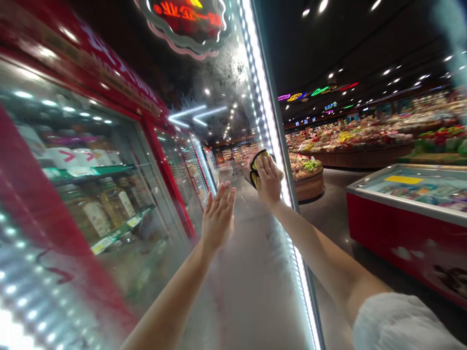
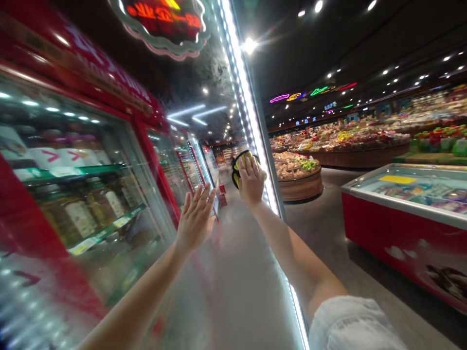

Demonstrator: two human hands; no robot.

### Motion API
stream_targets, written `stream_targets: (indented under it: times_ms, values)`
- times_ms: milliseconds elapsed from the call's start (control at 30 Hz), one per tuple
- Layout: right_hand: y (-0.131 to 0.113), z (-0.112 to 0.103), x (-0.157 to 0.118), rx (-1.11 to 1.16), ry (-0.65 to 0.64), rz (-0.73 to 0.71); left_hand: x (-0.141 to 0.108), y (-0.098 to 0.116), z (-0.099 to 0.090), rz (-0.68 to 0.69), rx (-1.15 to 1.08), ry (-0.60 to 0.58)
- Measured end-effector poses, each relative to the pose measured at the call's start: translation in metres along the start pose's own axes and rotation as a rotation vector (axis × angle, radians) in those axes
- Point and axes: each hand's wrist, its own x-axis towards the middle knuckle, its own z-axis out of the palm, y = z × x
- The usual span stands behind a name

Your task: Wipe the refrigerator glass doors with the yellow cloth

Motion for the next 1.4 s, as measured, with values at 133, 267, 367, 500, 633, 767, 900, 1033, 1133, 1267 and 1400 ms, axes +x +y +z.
stream_targets:
  times_ms: [133, 267, 367, 500, 633, 767, 900, 1033, 1133, 1267, 1400]
  values:
    - [-0.008, 0.012, -0.040, -0.021, 0.051, 0.114, -0.003, 0.001, 0.002, -0.011, 0.022, -0.013]
    - [-0.014, 0.015, 0.012, 0.043, -0.006, -0.044, -0.002, -0.001, -0.001, -0.017, 0.018, -0.034]
    - [-0.004, 0.013, 0.072, 0.048, 0.002, -0.001, 0.000, 0.000, -0.002, -0.026, 0.008, -0.036]
    - [0.014, 0.015, 0.056, 0.057, 0.012, 0.011, -0.002, 0.003, 0.000, -0.045, 0.003, -0.046]
    - [0.021, 0.022, -0.055, 0.060, 0.011, 0.074, -0.012, 0.005, 0.003, -0.052, 0.010, -0.064]
    - [0.018, 0.027, -0.093, 0.075, 0.009, 0.155, -0.018, 0.006, 0.004, -0.054, 0.011, -0.085]
    - [0.015, 0.028, -0.012, 0.096, -0.002, 0.171, -0.014, 0.008, 0.006, -0.070, 0.003, -0.096]
    - [0.020, 0.027, 0.026, 0.109, 0.000, 0.092, -0.014, 0.013, 0.013, -0.084, -0.002, -0.095]
    - [0.029, 0.022, -0.041, 0.115, -0.035, 0.035, -0.020, 0.018, 0.017, -0.105, 0.001, -0.104]
    - [0.045, 0.019, -0.158, 0.135, -0.086, 0.033, -0.034, 0.022, 0.017, -0.109, 0.013, -0.129]
    - [0.045, 0.029, -0.162, 0.185, -0.070, 0.104, -0.045, 0.018, 0.009, -0.120, 0.018, -0.148]
